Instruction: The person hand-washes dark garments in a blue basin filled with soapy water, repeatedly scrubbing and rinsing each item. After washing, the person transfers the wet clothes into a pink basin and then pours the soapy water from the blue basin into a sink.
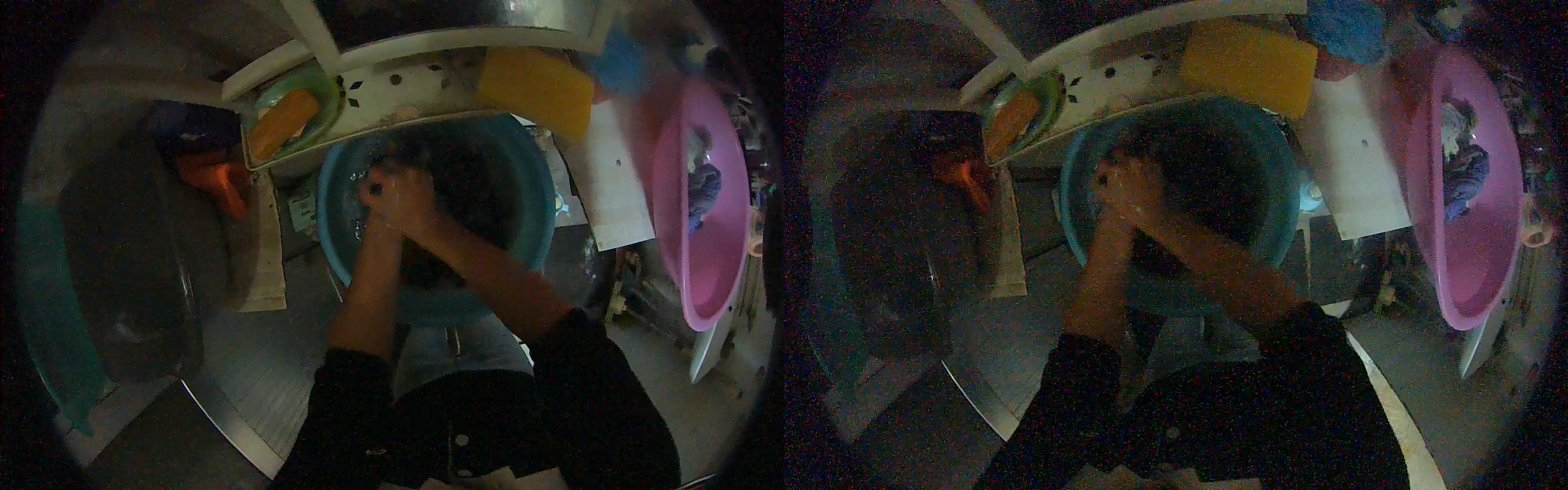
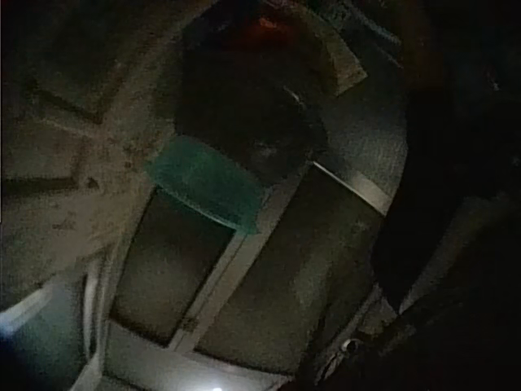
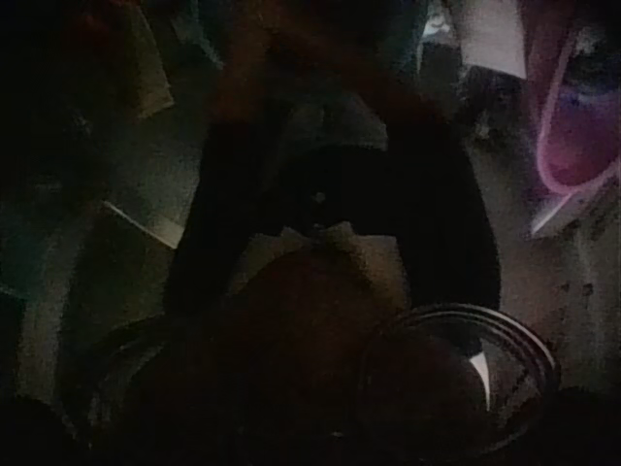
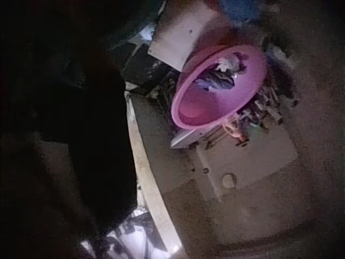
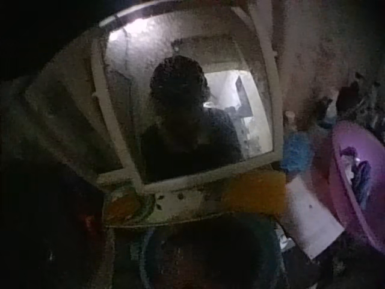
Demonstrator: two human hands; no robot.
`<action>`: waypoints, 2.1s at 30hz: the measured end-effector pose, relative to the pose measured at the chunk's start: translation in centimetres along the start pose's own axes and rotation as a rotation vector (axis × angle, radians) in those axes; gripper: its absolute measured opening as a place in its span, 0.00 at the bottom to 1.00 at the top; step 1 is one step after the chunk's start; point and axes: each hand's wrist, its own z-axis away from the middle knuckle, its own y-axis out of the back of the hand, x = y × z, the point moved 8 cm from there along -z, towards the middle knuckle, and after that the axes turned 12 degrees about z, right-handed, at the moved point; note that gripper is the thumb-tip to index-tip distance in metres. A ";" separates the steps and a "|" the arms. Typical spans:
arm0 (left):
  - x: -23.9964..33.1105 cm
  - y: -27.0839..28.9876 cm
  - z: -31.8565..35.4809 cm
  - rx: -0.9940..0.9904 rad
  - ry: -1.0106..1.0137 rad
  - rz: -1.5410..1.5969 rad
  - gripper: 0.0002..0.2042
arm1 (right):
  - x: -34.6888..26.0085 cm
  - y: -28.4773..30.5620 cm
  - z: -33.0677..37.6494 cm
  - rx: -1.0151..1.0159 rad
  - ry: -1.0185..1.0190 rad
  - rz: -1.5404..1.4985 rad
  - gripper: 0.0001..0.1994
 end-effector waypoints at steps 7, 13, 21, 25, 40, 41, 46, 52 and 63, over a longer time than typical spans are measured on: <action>4.3 0.4 -1.1 0.038 -0.226 -0.659 0.23 | 9.9 4.2 -3.3 0.278 -0.094 -0.048 0.16; 4.2 1.5 -1.8 -0.058 -0.938 -2.204 0.27 | 10.0 -0.1 1.3 0.536 0.401 0.191 0.14; 5.4 -2.5 1.8 -0.371 -0.917 -1.659 0.36 | 3.6 5.0 1.6 0.425 0.580 0.139 0.09; 5.3 -7.3 3.9 -0.467 -0.546 -1.366 0.35 | -2.5 13.6 4.3 0.197 0.567 -0.200 0.08; 2.7 -18.4 16.8 -0.629 -0.247 -0.636 0.34 | 2.9 9.7 10.2 0.239 0.232 -0.822 0.46; 2.4 -18.6 17.2 -0.669 -0.276 -0.586 0.33 | 2.9 8.9 9.5 0.292 0.240 -0.789 0.46; 4.0 -17.6 16.4 -0.701 -0.334 -0.484 0.33 | 4.2 8.4 7.5 0.394 0.068 -0.673 0.40; 7.3 -13.2 15.0 -0.634 -0.459 -1.490 0.43 | 1.6 13.7 8.4 0.364 0.188 -0.048 0.22; 3.8 -12.4 14.7 -0.643 -0.453 -1.036 0.37 | -0.7 15.1 7.5 -0.011 0.210 -0.156 0.25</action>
